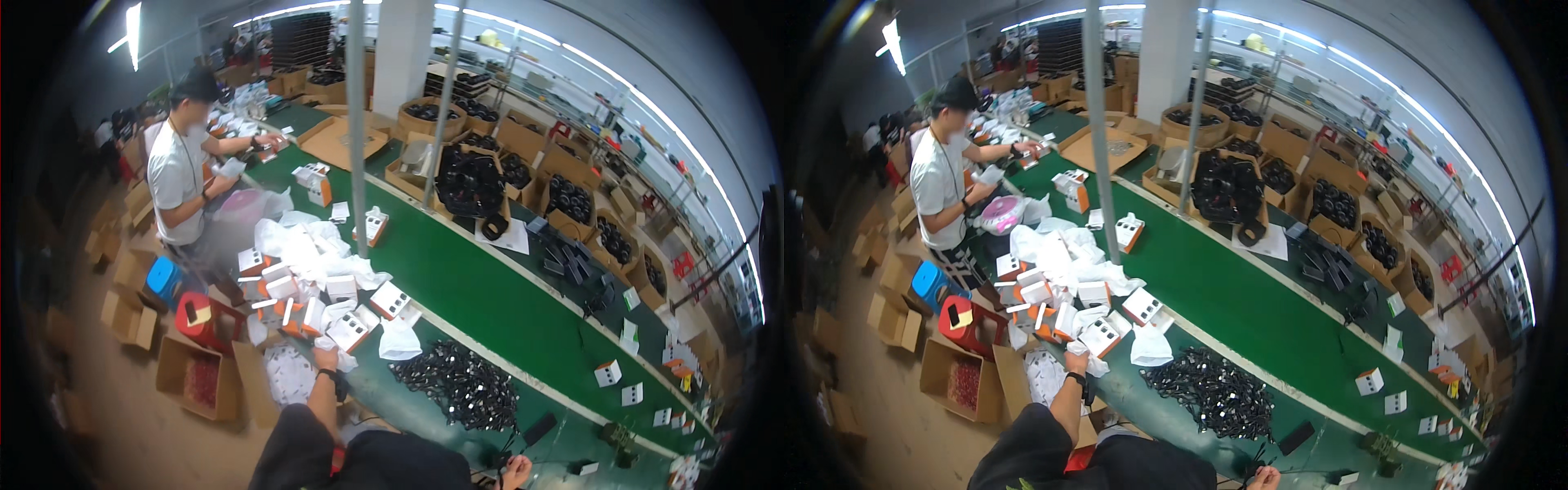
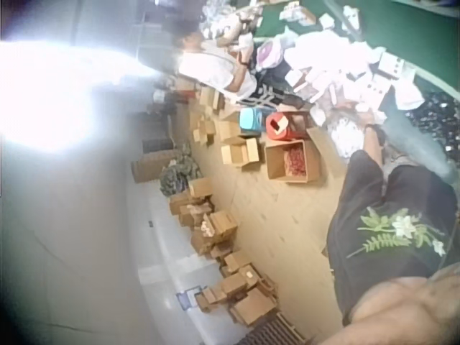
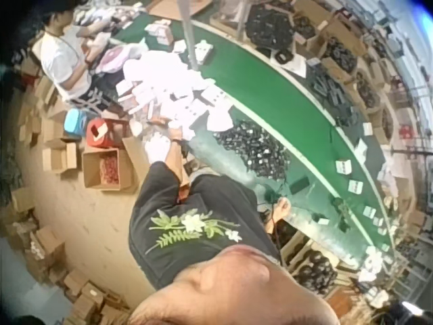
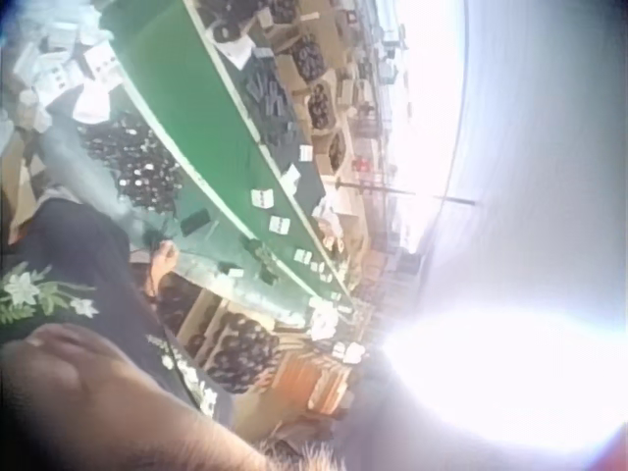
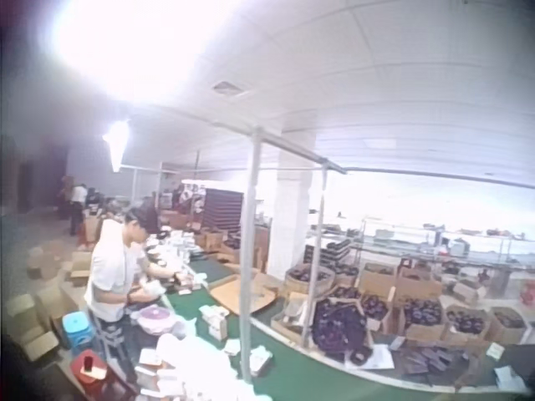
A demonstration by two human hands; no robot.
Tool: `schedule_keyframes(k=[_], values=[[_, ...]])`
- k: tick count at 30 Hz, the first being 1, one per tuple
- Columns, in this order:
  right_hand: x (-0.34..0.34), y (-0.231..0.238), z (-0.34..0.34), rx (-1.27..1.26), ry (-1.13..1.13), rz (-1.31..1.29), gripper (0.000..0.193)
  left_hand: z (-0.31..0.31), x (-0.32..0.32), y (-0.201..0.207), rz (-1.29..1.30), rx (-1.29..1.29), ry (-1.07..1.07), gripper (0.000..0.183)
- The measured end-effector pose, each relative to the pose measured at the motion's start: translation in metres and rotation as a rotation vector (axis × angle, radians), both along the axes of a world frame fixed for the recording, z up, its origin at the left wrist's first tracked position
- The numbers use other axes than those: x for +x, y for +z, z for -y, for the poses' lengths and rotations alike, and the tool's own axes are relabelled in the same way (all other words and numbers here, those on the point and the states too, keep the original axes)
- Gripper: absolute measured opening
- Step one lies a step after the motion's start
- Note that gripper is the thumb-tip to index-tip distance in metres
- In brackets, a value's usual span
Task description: Packing small electronic items or parts into cardboard boxes on an assembly line.
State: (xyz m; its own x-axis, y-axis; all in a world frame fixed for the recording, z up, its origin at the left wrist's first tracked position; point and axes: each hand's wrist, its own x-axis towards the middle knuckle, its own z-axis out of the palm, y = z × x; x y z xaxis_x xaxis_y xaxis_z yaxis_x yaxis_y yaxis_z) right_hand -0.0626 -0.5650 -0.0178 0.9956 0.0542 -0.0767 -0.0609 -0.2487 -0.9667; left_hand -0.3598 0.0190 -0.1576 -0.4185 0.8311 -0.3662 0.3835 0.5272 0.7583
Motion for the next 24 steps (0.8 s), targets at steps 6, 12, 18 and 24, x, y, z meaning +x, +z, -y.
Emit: schedule_keyframes(k=[6,12,18,24], values=[[0.031,-0.004,-0.002,0.250,-0.244,0.079,0.022,0.003,0.016,0.026,-0.168,0.274,-0.045,0.076],[0.010,0.001,0.024,-0.097,-0.257,0.188,0.022,0.043,0.027,0.092,-0.298,0.053,0.118,0.083],[-0.024,0.070,-0.022,-0.116,-0.173,0.370,0.022,0.117,0.077,0.464,0.575,0.892,-0.684,0.033],[-0.138,0.373,-0.209,-0.548,-0.198,1.058,0.009,0.191,0.053,0.691,0.012,1.768,-1.328,0.027]])
